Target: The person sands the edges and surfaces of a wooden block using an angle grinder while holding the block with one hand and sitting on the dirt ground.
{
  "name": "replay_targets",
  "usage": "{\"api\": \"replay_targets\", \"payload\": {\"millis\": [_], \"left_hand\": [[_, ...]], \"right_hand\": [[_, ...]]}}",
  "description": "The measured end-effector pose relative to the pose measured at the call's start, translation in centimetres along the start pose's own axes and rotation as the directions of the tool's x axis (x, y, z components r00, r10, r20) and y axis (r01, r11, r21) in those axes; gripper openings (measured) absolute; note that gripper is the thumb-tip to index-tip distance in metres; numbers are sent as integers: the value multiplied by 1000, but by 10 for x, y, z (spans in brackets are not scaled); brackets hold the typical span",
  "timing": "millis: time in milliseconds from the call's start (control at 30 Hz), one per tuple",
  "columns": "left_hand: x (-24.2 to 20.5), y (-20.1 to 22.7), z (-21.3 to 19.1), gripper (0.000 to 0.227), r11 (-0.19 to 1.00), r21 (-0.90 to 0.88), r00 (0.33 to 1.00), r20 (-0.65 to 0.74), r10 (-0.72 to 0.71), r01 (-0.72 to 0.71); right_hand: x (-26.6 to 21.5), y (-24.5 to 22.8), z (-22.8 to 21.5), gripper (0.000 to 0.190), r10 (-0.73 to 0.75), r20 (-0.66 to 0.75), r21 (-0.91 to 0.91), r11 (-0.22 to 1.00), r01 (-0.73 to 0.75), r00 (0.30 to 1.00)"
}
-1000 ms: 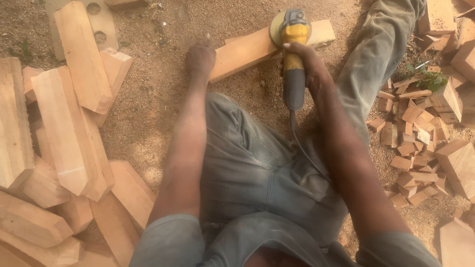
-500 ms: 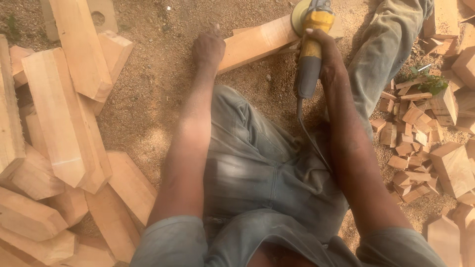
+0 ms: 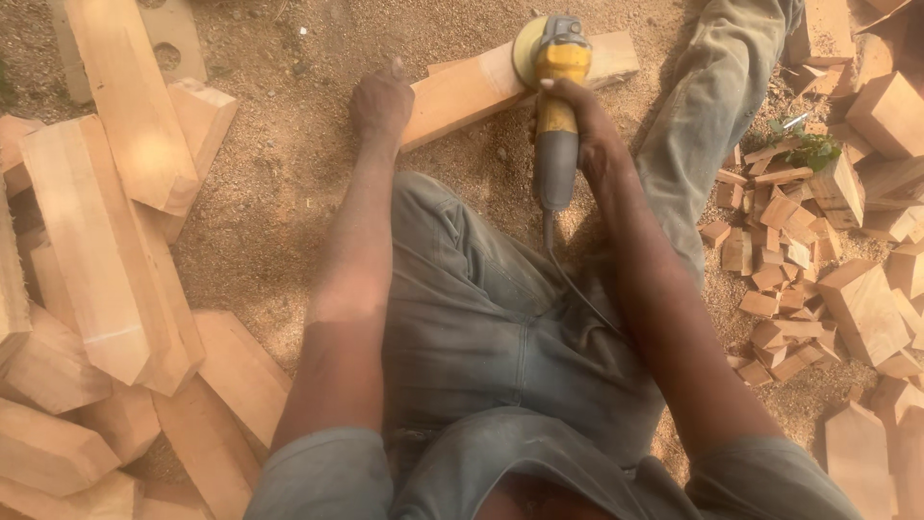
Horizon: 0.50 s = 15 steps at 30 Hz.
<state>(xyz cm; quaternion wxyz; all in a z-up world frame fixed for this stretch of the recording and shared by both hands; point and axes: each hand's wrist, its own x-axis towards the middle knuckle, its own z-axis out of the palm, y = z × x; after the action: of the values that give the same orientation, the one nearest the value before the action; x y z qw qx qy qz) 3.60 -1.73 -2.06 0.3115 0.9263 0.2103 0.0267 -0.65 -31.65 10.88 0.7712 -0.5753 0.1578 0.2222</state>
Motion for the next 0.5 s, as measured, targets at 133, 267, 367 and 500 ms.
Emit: {"api": "replay_targets", "payload": {"millis": [133,267,367,500], "left_hand": [[-5,6,-5,54,996,-86,999,17,-35,36],[-9,14,-17,60,998,-33,988,144,-48,53],[-15,14,-19,60,996,86,992,122,-19,8],[-15,13,-22,57,1000,-15,997,82,-2,3]], "right_hand": [[-10,-19,-17,66,-119,4,40,992,119,993],[-8,6,11,68,24,9,-122,992,-23,1000],[-9,29,25,68,59,31,-203,978,-52,998],[-9,22,8,68,39,20,-136,990,-36,999]]}}
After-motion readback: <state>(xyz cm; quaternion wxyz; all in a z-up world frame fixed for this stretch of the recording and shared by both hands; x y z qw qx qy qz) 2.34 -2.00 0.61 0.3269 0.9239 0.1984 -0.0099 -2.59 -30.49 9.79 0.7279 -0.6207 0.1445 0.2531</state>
